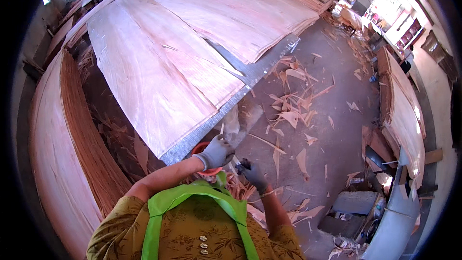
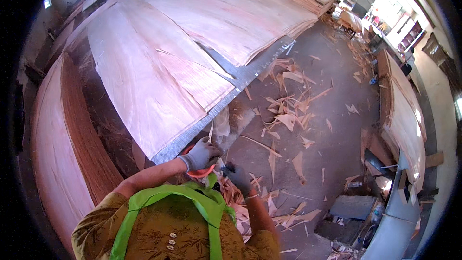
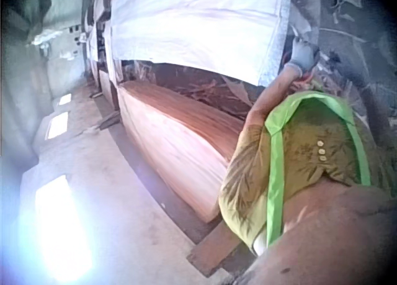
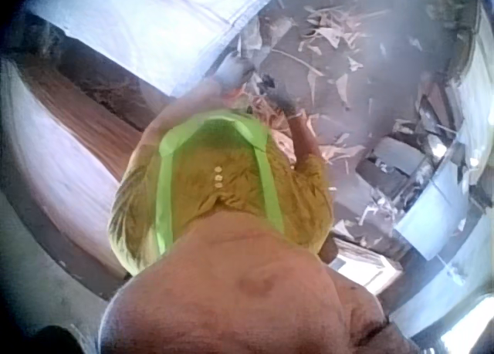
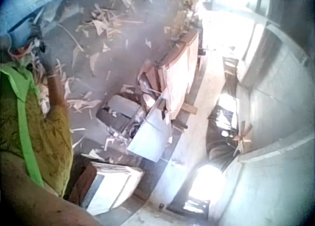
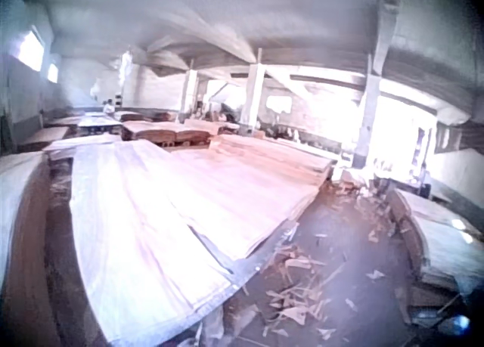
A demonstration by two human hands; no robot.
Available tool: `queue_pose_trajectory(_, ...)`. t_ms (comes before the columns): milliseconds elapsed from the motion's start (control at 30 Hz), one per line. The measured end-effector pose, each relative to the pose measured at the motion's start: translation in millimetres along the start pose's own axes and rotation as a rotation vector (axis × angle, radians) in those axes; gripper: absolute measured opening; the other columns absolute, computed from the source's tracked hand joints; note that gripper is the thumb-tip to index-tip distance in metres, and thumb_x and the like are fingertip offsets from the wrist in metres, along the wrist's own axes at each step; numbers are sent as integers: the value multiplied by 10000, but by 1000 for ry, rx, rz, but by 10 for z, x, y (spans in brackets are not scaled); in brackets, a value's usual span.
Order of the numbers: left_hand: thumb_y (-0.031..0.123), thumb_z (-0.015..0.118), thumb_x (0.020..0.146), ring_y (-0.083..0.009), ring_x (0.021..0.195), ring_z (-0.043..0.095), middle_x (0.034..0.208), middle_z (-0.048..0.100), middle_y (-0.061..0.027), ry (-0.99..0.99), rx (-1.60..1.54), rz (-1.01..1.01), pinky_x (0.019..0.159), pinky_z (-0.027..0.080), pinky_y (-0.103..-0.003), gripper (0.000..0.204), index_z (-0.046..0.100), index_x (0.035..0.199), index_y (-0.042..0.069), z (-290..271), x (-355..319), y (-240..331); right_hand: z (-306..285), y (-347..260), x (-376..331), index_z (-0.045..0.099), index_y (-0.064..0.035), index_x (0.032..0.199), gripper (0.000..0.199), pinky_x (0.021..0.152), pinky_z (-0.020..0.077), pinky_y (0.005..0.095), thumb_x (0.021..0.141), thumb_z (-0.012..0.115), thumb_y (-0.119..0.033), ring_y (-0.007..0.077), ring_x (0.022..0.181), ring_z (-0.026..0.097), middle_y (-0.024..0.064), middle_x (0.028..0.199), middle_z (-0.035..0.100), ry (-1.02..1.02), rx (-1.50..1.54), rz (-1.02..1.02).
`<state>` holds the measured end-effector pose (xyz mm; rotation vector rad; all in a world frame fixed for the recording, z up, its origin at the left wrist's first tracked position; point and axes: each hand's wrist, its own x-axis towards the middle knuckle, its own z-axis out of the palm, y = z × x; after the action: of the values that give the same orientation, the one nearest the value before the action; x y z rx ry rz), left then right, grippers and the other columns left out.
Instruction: The person repairs wood veneers by removing tape, cutting out damaged sections, and applying glue and new veneer strips to large panels.
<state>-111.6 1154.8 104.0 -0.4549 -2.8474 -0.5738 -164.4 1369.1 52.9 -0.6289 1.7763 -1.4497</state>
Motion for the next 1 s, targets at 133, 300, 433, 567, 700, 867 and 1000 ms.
queue_pose_trajectory(133,183,596,803,-160,781,577,865,642,-72,-74,-508,-467,765,442,-328,94,649,832,111,89,19,160,271,-379,-465,617,-57,820,173,442,331,213,882,585,-215,56,499,439,-26,594,499,196,325,92)
queue_pose_trajectory(300,230,514,877,-239,721,625,817,636,-177,-30,-1081,-351,662,487,-355,315,575,1126,47,160,114,-121,515,-337,-828,570,-78,828,147,418,307,223,874,579,-217,68,460,406,-34,597,460,250,571,237)
queue_pose_trajectory(433,154,519,875,-257,842,620,984,635,-107,-324,-417,36,743,487,-338,542,335,1385,143,-503,247,781,442,77,-1064,488,-88,778,128,459,331,255,845,580,-145,85,508,393,-25,622,393,369,149,-196)
queue_pose_trajectory(567,194,534,829,-290,831,609,877,632,-124,-46,-265,432,878,433,-412,416,501,1243,166,-142,-73,781,365,43,-1101,467,-67,798,124,520,359,256,797,590,-46,124,568,408,-8,666,385,-78,1279,63)
queue_pose_trajectory(700,199,551,778,-277,771,584,783,607,-71,16,-292,343,840,446,-403,203,641,952,147,-79,-316,703,634,-385,-1049,539,-74,852,151,473,368,256,887,526,-220,120,500,425,-16,631,435,278,226,-222)
queue_pose_trajectory(867,121,560,780,-297,851,591,866,622,-110,43,-499,94,836,459,-409,144,655,884,89,109,-718,289,309,-123,-854,585,-48,915,161,504,399,273,872,555,-201,128,535,463,-19,645,487,140,226,237)
queue_pose_trajectory(1000,114,609,784,-309,929,581,951,615,-145,-3,-727,-351,833,466,-406,121,658,880,60,715,-1481,-127,-487,537,-729,586,-62,820,77,597,414,259,849,566,-131,107,652,482,-34,676,495,53,9,361)
